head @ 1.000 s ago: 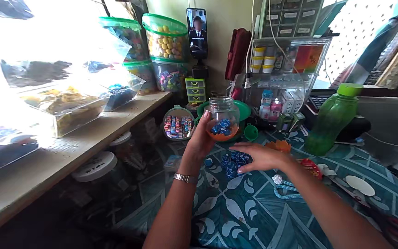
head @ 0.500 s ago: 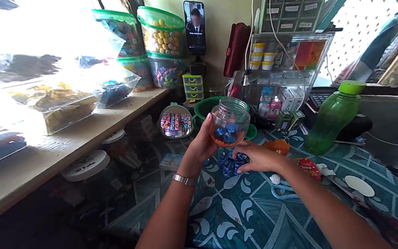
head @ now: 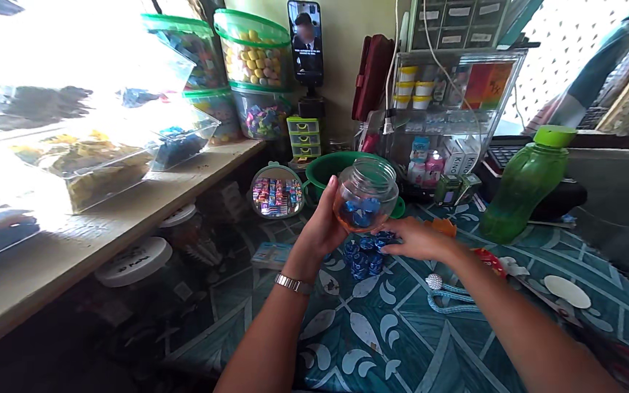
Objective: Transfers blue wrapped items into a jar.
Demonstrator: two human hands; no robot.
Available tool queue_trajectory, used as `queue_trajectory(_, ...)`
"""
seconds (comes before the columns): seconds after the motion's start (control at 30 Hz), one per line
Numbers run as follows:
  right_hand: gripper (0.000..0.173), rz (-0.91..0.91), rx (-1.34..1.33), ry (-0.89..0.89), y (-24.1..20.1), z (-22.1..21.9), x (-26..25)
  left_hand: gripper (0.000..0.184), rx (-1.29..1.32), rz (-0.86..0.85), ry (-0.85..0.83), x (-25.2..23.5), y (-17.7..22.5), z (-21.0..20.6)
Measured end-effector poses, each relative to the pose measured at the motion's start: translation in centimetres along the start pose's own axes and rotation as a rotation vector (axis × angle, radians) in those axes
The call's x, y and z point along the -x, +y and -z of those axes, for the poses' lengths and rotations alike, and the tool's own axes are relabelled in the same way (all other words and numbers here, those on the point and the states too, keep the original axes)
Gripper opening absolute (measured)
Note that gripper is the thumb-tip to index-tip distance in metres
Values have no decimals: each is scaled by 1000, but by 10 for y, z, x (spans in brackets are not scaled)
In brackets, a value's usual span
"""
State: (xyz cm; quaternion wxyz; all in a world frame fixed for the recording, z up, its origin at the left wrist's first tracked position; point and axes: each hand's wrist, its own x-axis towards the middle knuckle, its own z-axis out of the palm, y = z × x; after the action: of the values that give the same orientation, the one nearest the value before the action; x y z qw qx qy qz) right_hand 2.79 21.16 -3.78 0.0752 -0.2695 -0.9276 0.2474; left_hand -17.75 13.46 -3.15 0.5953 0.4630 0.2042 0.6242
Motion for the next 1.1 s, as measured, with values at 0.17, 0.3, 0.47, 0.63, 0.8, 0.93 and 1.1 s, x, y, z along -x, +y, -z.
queue_trajectory(0.17, 41, -30, -95, 127, 7, 14, 8, 64, 34, 35, 133, -2, -3, -8)
queue_trajectory(0.3, 38, 24, -129, 480, 11, 47, 33, 67, 7, 113, 172, -6, -12, -14)
queue_trajectory(0.47, 39, 203, -303, 758, -15, 80, 70, 71, 52, 280, 200, -2, -29, -38)
queue_trajectory(0.63, 32, 238, -197, 649, -34, 71, 73, 73, 93, 385, 154, 4, -47, -53)
queue_trajectory(0.8, 32, 219, -336, 600, -44, 69, 72, 75, 163, 437, 176, 7, -56, -58)
queue_trajectory(0.93, 32, 236, -307, 697, -37, 79, 77, 77, 198, 410, 158, 8, -54, -58)
queue_trajectory(1.1, 37, 290, -226, 690, -35, 85, 88, 77, 233, 327, 201, 4, -51, -53)
